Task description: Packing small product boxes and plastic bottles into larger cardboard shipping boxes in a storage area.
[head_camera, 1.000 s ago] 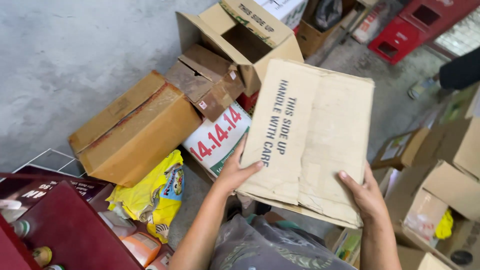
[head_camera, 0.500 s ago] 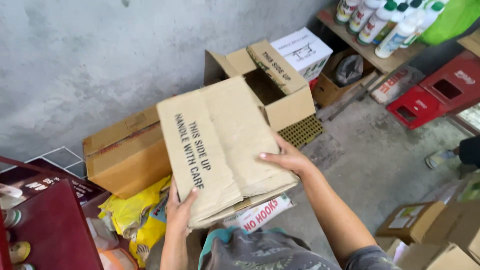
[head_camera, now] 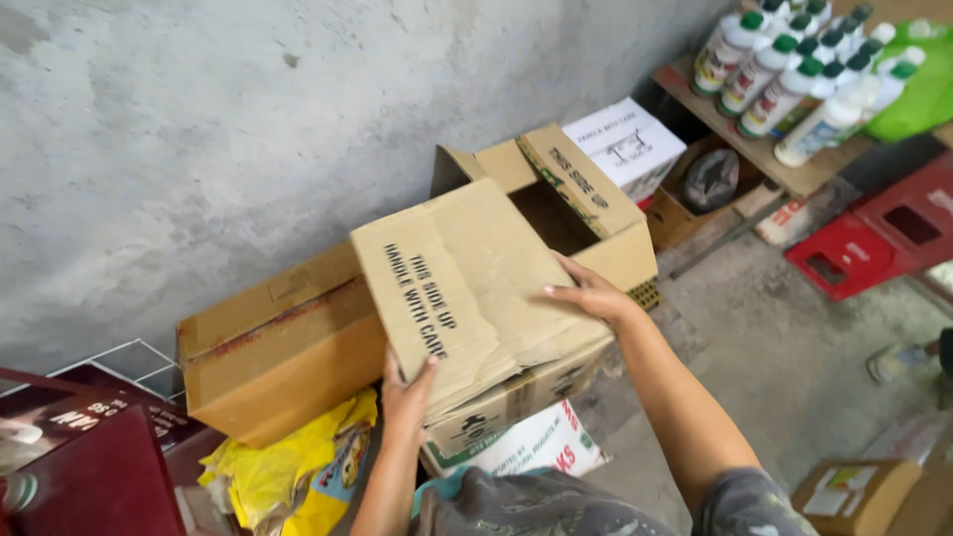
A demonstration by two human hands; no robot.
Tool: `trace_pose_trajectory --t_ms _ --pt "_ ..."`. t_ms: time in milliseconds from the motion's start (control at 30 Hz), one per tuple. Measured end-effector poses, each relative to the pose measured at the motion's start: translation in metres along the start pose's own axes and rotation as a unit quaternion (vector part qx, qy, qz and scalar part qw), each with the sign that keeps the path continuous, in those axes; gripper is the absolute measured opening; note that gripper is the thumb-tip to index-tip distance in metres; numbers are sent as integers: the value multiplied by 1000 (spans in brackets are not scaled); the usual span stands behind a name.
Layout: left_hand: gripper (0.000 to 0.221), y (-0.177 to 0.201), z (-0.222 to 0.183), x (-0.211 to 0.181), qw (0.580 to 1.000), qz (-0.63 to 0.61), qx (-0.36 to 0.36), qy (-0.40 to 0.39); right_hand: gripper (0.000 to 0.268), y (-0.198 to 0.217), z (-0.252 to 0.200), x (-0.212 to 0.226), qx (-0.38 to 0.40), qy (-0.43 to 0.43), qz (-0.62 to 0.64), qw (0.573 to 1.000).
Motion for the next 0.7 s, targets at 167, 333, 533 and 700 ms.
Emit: trace_pose_trajectory --t_ms 167,333,533,700 --pt "96 -46 78 -3 993 79 71 54 94 67 2 -7 -121 -8 -31 992" --pt "92 -64 122 13 984 71 153 62 93 72 -6 4 -193 -1 32 981" --pt "84 -39 130 18 983 -28 169 67 94 65 33 15 -171 -31 -33 984" --pt "78 -22 152 3 990 -86 80 78 87 76 88 53 -86 46 -63 993"
Point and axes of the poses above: each hand's wrist, its own z-axis towards the middle knuckle, its own y-axis out of the back of the hand, x = y × z, the point moved 2 cm from there along z, towards the middle knuckle, and after that the axes turned 10 degrees about x, right-handed, at the moved point
